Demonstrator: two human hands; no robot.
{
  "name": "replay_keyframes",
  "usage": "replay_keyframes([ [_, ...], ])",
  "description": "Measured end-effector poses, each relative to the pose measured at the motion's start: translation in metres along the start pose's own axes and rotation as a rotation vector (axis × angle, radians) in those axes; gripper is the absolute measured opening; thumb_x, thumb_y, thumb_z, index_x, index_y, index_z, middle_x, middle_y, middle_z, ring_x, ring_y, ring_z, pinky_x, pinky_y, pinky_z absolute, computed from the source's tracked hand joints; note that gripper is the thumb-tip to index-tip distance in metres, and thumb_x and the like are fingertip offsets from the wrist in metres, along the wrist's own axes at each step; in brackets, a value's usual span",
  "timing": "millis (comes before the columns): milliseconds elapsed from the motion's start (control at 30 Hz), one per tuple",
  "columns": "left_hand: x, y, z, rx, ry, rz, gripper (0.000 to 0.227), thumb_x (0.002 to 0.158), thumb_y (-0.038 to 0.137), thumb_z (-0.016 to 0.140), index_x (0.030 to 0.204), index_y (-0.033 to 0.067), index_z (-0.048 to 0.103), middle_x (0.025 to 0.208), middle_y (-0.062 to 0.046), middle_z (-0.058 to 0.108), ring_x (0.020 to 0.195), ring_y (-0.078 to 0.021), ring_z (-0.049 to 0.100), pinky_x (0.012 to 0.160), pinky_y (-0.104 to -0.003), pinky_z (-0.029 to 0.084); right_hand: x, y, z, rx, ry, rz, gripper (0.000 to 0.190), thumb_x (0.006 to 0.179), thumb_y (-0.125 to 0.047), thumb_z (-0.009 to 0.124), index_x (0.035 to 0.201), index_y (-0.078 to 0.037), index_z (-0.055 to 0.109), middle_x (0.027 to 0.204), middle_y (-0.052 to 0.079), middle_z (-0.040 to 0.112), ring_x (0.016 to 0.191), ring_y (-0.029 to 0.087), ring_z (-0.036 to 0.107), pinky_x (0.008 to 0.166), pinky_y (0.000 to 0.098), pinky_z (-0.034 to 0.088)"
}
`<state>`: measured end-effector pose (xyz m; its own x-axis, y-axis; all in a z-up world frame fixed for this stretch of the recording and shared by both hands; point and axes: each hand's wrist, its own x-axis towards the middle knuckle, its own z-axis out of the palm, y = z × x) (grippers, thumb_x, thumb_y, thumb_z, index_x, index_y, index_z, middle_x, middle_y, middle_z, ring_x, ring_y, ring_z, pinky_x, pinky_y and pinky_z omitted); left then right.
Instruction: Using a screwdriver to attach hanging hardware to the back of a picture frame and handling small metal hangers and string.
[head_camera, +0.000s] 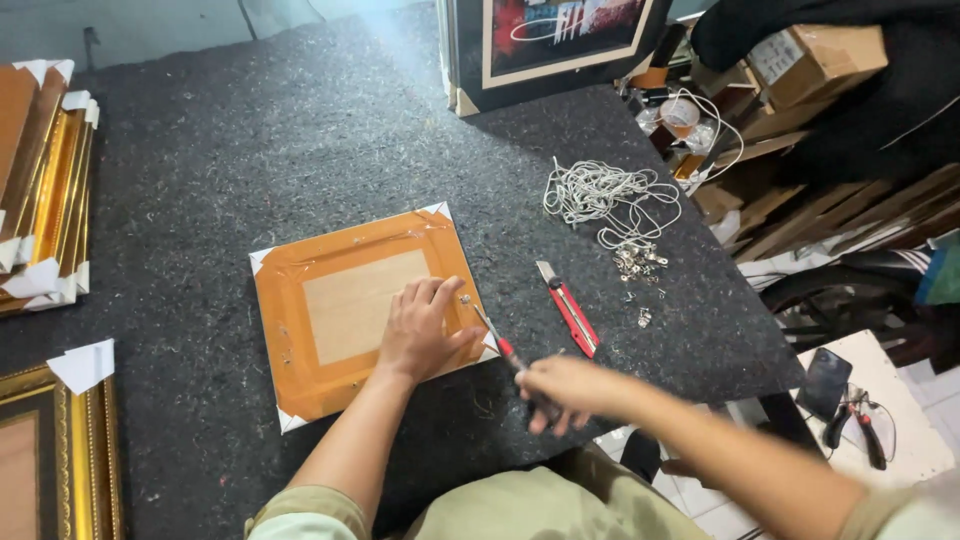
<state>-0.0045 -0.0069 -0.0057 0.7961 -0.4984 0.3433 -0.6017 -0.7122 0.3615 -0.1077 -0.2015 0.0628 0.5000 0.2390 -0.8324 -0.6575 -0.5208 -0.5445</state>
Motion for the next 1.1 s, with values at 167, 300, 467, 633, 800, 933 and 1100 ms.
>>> replay_keyframes([
  [167, 0.002, 0.003, -0.007, -0.007, 0.015, 0.097, 0.044, 0.067, 0.053, 0.064, 0.096, 0.0207, 0.060, 0.097, -0.004, 0.054, 0.090, -0.0259, 0.048, 0.071, -0.041, 0.039, -0.003, 0.015, 0.043, 0.427, 0.244, 0.040, 0.026, 0.084, -0.033, 0.041, 0.089, -0.008, 0.049, 0.076, 0.009, 0.068, 0.040, 0.017, 0.055, 0.029, 0.0233, 0.037],
  [300, 0.000, 0.007, -0.005, 0.065, 0.074, 0.158, 0.038, 0.071, 0.050, 0.062, 0.093, 0.0195, 0.062, 0.096, -0.005, 0.055, 0.090, -0.0242, 0.051, 0.071, -0.040, 0.039, -0.016, 0.005, 0.040, 0.272, 0.415, -0.062, 0.019, 0.081, -0.031, 0.052, 0.085, -0.012, 0.051, 0.084, 0.000, 0.069, 0.044, 0.014, 0.059, 0.034, 0.0234, 0.043],
  [467, -0.014, 0.030, -0.032, -0.050, -0.019, 0.013, 0.048, 0.070, 0.035, 0.067, 0.113, 0.0177, 0.053, 0.109, -0.007, 0.052, 0.106, -0.0264, 0.046, 0.087, -0.040, 0.035, 0.025, 0.007, 0.014, -0.070, 0.723, -0.365, 0.058, 0.066, -0.029, 0.066, 0.120, -0.021, 0.045, 0.092, 0.002, 0.064, 0.087, 0.017, 0.061, 0.078, 0.0281, 0.043],
  [633, -0.073, 0.028, -0.082, 0.020, -0.109, -0.315, 0.055, 0.079, 0.048, 0.052, 0.124, 0.0183, 0.045, 0.126, -0.003, 0.047, 0.123, -0.0298, 0.032, 0.097, -0.049, 0.023, 0.025, -0.021, 0.001, -0.388, 0.728, -0.399, 0.060, 0.074, -0.035, 0.060, 0.129, -0.026, 0.036, 0.116, 0.007, 0.051, 0.102, 0.029, 0.054, 0.075, 0.0435, 0.045],
  [800, -0.178, -0.035, -0.098, 0.290, 0.013, -0.805, 0.076, 0.070, 0.055, 0.050, 0.135, 0.0179, 0.033, 0.139, -0.007, 0.034, 0.128, -0.0312, 0.029, 0.096, -0.055, 0.026, 0.061, -0.007, -0.005, -0.812, 1.069, -0.639, 0.047, 0.076, -0.039, 0.053, 0.122, -0.027, 0.048, 0.130, 0.004, 0.041, 0.108, 0.029, 0.044, 0.075, 0.0476, 0.041],
  [933, -0.188, -0.029, -0.105, 0.301, -0.246, -0.959, 0.071, 0.080, 0.056, 0.028, 0.139, 0.0185, 0.016, 0.146, 0.002, 0.013, 0.134, -0.0227, 0.009, 0.105, -0.046, 0.011, 0.065, 0.002, -0.001, -0.911, 1.109, -0.738, 0.045, 0.083, -0.033, 0.045, 0.127, -0.024, 0.044, 0.132, 0.004, 0.043, 0.119, 0.022, 0.039, 0.078, 0.0420, 0.038],
  [1100, -0.178, -0.018, -0.089, 0.363, -0.077, -1.090, 0.064, 0.083, 0.048, 0.030, 0.138, 0.0174, 0.021, 0.146, 0.000, 0.016, 0.135, -0.0272, 0.008, 0.103, -0.054, 0.009, 0.063, 0.000, 0.004, -0.869, 1.083, -0.709, 0.041, 0.085, -0.032, 0.041, 0.126, -0.028, 0.045, 0.134, 0.001, 0.041, 0.127, 0.024, 0.032, 0.094, 0.0491, 0.023],
])
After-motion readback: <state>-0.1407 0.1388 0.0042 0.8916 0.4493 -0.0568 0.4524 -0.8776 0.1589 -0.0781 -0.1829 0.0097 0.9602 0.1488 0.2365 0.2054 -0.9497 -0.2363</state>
